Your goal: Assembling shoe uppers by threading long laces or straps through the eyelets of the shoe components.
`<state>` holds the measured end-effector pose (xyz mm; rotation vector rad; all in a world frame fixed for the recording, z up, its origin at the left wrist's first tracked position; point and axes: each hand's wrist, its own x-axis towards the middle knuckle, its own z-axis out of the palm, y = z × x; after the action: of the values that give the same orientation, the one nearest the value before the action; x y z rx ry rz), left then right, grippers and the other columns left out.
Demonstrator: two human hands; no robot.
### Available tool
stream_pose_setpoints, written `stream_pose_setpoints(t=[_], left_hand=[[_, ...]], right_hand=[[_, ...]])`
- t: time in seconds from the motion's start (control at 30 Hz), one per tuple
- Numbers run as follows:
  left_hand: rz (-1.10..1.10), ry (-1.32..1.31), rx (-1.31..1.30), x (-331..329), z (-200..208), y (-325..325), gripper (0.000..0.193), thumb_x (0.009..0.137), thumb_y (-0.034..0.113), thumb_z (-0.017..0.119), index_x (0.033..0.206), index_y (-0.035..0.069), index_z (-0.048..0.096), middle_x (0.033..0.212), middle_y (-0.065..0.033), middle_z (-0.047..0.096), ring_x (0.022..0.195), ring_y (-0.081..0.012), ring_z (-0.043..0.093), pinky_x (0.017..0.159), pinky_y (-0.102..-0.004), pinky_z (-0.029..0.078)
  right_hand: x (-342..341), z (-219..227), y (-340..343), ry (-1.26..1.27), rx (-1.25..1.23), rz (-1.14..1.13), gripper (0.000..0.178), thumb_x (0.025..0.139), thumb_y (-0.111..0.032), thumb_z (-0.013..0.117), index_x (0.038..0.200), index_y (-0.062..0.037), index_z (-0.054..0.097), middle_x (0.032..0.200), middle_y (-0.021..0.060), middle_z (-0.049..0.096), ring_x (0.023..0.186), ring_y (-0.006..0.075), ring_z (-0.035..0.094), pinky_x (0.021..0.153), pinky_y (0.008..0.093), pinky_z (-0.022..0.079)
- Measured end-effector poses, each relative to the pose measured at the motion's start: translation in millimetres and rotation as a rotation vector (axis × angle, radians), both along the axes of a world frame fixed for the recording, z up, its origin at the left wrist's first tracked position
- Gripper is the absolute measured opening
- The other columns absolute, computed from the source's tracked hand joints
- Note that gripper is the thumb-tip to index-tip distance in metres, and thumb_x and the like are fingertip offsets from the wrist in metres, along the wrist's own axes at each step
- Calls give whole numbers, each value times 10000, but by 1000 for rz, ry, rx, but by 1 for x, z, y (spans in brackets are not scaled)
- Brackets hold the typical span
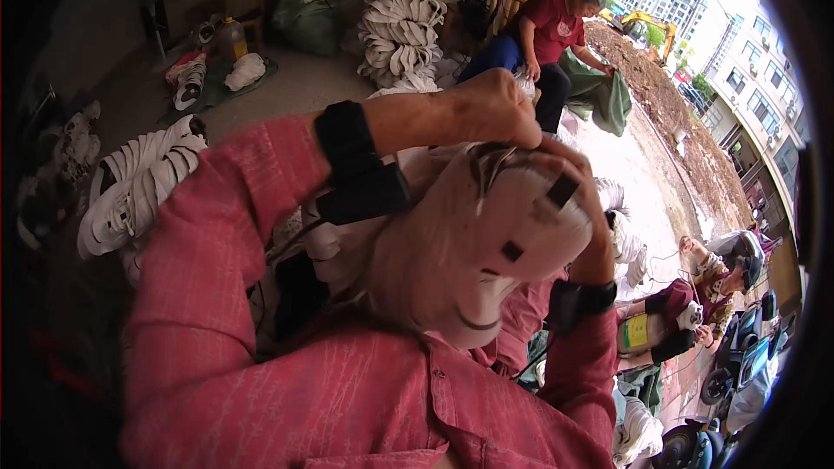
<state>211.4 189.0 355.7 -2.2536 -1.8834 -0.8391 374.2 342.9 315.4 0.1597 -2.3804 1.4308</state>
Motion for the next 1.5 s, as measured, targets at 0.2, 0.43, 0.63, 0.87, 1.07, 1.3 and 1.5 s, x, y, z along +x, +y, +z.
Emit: stream_pose_setpoints(t=[0.2, 0.43, 0.63, 0.87, 1.07, 1.3, 1.5], left_hand=[[-66, -74, 110, -42, -118, 60, 186, 890, 227, 559, 846, 81, 664, 713, -93, 626, 679, -190, 637, 619, -308, 498], [215, -867, -33, -45, -153, -27, 466, 937, 320, 526, 1265, -2, 446, 1094, -133, 584, 979, -178, 569, 862, -297, 450], [288, -952, -199, -22, -215, -124, 631, 948, 508, 492, 1292, -22, 483, 1228, -154, 556, 1173, -229, 515, 1013, -351, 379], [-40, -1498, -487, -57, -179, -83, 751, 958, 641, 290, 1274, 12, 552, 1206, -103, 607, 1142, -193, 550, 1007, -350, 408], [-26, -1688, -216, -7, -179, -37, 652, 970, 621, 295, 1315, 110, 507, 1143, -10, 614, 1003, -107, 581, 833, -270, 491], [33, -1518, -99, 21, -165, -63, 539, 1045, 414, 303, 1469, 81, 282, 1293, -28, 502, 1124, -102, 481, 938, -238, 424], [159, -1356, -163, 16, -170, -98, 511, 1051, 184, 340, 1495, 11, 156, 1386, -76, 407, 1241, -140, 390, 1048, -254, 323]], right_hand=[[-46, -109, 61, -77, -271, 51, 337, 913, -216, 582, 1161, 9, 622, 1159, 51, 613, 1019, 114, 567, 876, 288, 480], [-93, -163, 74, -80, -430, 85, 388, 945, -263, 488, 1192, 15, 600, 1080, 87, 655, 905, 139, 632, 795, 289, 519], [-88, -156, 58, -141, -767, -32, 353, 946, -231, 476, 1137, 16, 639, 1046, 94, 665, 874, 146, 635, 798, 295, 523], [-73, -88, -18, -110, -356, -15, 350, 914, -242, 521, 1096, 32, 642, 1015, 62, 653, 945, 131, 576, 874, 254, 436], [-57, -100, -2, -55, -320, -116, 364, 923, -266, 514, 1120, 18, 629, 1036, 71, 650, 980, 145, 561, 910, 253, 408], [-45, -96, -16, -22, -282, -109, 367, 914, -252, 519, 1132, 23, 625, 1028, 100, 658, 979, 164, 575, 899, 271, 426], [-42, -90, -36, -39, -263, -68, 376, 931, -259, 516, 1174, 12, 609, 1068, 94, 655, 1014, 164, 575, 920, 267, 421]])
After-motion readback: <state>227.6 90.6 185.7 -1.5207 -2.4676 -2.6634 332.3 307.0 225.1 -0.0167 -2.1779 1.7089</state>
